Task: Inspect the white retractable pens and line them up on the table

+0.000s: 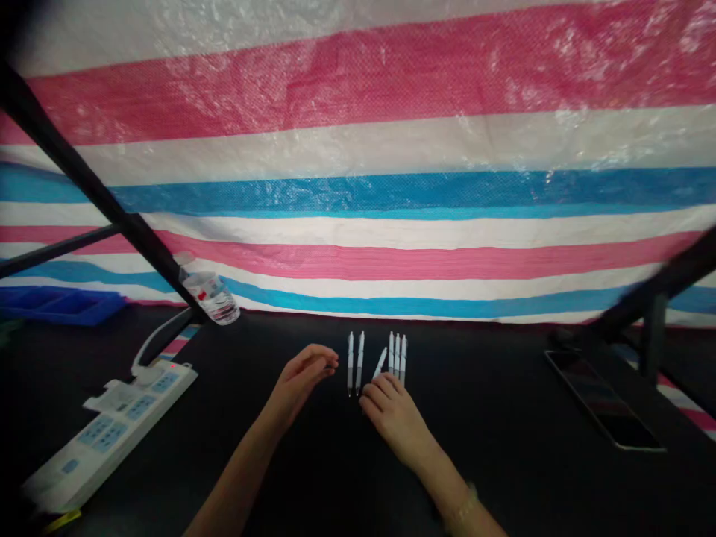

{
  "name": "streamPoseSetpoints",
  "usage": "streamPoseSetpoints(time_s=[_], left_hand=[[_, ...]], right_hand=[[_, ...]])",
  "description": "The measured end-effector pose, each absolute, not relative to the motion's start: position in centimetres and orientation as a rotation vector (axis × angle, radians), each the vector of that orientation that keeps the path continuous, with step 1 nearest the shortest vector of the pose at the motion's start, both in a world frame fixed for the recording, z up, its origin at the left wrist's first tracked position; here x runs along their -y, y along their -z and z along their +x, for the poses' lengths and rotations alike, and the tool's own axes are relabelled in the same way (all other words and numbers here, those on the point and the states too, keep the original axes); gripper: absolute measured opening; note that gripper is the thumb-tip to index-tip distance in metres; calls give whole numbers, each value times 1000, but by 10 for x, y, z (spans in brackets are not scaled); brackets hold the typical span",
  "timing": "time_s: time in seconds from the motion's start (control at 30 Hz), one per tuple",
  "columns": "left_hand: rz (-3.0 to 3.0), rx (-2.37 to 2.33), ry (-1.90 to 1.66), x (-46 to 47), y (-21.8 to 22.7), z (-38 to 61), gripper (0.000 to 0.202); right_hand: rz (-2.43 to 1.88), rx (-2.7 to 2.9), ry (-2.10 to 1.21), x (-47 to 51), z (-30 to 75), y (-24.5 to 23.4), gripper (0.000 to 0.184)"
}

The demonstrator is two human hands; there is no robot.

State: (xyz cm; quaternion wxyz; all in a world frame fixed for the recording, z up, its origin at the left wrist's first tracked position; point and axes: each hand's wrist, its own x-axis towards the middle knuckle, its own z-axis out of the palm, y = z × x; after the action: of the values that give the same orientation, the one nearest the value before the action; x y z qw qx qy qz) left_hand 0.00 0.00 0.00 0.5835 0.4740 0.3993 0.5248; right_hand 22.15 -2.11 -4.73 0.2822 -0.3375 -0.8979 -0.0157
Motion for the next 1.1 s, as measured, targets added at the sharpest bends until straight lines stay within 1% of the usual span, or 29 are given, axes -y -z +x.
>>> streamPoseSetpoints(time_s=[0.1, 0.23, 0.3, 0.37, 0.4, 0.43, 0.53, 0.63, 0.7, 0.8, 0.87, 0.93, 1.1], left_hand=[[1104, -963, -1204, -44, 10, -1, 20], [1067, -925, -1126, -70, 22, -4, 28], [1041, -888, -1053, -71, 28, -7, 32], [1027, -835, -963, -70, 32, -10, 36], [1027, -805, -916, -69, 33, -12, 39], [1029, -773, -871, -68, 34, -13, 42], [1044, -693, -786, -67, 35, -17, 53], [1054, -663, -780, -68, 38, -21, 46], [1068, -665, -769, -69, 40, -26, 40], [1102, -669, -695, -71, 44, -32, 38], [1127, -663, -619, -72, 46, -34, 38], [1146, -658, -552, -74, 48, -34, 37], [1172, -681, -484, -78, 55, -33, 32]], right_hand=[[-904, 2027, -88, 23, 223, 44, 24], [-1047, 1653, -61, 30, 222, 48, 13], [-1115, 1472, -53, 35, 219, 49, 14], [-1172, 1337, -140, 39, 212, 45, 12], [-1169, 1214, -364, 39, 207, 41, 12], [-1145, 1118, -577, 40, 202, 37, 15], [-1075, 962, -1081, 39, 184, 29, 30], [-1021, 816, -1522, 41, 165, 33, 39], [-940, 762, -1767, 46, 155, 42, 49], [-786, 661, -2221, 54, 148, 60, 55], [-711, 602, -2405, 59, 148, 70, 56], [-670, 595, -2481, 61, 150, 77, 55], [-709, 626, -2487, 58, 155, 81, 52]])
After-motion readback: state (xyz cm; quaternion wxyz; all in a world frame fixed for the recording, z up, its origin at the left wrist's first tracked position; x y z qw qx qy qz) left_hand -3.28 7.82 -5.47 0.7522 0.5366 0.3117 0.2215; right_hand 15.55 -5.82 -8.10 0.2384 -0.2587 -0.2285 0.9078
